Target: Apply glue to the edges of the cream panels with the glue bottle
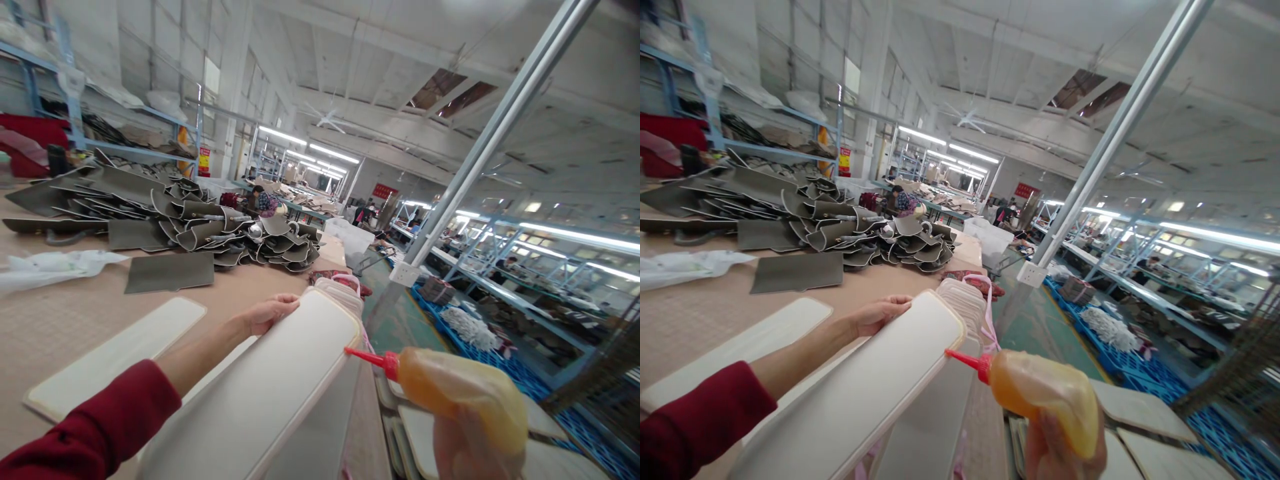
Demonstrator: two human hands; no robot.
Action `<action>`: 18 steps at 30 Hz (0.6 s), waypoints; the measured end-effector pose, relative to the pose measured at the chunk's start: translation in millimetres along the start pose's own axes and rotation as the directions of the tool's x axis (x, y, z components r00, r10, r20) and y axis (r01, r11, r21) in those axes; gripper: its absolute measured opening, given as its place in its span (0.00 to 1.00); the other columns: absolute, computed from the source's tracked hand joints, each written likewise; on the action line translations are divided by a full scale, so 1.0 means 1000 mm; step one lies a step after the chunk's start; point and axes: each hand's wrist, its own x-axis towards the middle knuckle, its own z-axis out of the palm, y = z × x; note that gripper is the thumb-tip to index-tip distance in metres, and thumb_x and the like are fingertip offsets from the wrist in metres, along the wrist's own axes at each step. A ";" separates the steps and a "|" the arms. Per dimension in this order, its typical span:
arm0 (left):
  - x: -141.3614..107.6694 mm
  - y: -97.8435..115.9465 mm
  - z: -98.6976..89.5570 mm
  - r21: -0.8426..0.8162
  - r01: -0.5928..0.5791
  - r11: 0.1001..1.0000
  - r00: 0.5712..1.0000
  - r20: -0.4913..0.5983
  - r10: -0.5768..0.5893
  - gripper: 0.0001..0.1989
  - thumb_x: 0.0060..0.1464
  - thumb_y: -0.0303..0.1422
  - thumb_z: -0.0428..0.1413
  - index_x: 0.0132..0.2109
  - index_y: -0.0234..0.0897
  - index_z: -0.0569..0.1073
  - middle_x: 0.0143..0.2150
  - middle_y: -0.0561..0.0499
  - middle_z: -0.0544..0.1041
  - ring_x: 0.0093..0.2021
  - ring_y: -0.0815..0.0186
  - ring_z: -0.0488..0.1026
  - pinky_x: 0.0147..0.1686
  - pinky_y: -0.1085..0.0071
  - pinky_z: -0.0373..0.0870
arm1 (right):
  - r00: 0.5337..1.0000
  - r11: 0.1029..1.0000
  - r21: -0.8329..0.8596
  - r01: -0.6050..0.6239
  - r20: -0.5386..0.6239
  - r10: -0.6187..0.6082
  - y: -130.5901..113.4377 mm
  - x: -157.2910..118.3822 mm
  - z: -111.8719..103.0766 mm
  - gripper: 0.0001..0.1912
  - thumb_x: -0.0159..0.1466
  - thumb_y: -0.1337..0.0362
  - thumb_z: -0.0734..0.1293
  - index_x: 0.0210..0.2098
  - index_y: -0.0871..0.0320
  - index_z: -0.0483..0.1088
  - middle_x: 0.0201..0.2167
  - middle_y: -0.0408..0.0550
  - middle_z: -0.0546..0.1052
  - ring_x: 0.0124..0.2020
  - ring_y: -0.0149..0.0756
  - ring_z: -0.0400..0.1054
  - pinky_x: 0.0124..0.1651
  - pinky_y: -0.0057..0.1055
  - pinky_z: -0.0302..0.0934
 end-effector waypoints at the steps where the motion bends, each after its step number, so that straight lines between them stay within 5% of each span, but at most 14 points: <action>1: 0.000 -0.001 0.000 -0.003 -0.002 1.000 1.000 -0.002 0.002 0.21 0.39 0.35 0.67 0.41 0.33 0.72 0.31 0.51 0.77 0.26 0.69 0.74 0.27 0.74 0.70 | 1.000 1.000 0.010 -0.003 0.006 0.003 0.002 0.000 -0.001 0.23 0.46 0.64 0.73 0.41 0.60 0.68 0.39 0.49 0.72 0.38 0.42 0.67 0.46 0.45 0.65; 9: 0.003 -0.004 -0.005 -0.012 -0.017 1.000 1.000 -0.016 0.017 0.20 0.39 0.37 0.66 0.38 0.34 0.71 0.29 0.53 0.75 0.26 0.70 0.73 0.26 0.75 0.68 | 0.999 0.999 0.005 -0.040 0.019 0.040 0.008 -0.005 -0.002 0.27 0.47 0.64 0.73 0.46 0.61 0.67 0.39 0.49 0.73 0.38 0.41 0.68 0.43 0.40 0.66; 14: 0.004 -0.003 -0.006 -0.008 -0.020 1.000 0.999 -0.033 0.019 0.19 0.38 0.38 0.66 0.35 0.34 0.70 0.27 0.54 0.74 0.24 0.72 0.71 0.24 0.77 0.66 | 0.994 0.994 0.036 -0.106 0.043 0.105 0.005 -0.007 0.002 0.25 0.45 0.63 0.75 0.42 0.60 0.70 0.35 0.45 0.73 0.37 0.38 0.69 0.37 0.28 0.66; 18: 0.005 -0.002 -0.006 0.009 -0.004 1.000 0.999 -0.047 0.005 0.17 0.40 0.37 0.66 0.35 0.33 0.70 0.27 0.53 0.74 0.23 0.72 0.70 0.24 0.77 0.65 | 0.992 0.993 0.025 -0.114 0.052 0.113 0.005 -0.009 0.002 0.25 0.45 0.62 0.75 0.42 0.60 0.70 0.36 0.46 0.74 0.37 0.42 0.70 0.41 0.35 0.68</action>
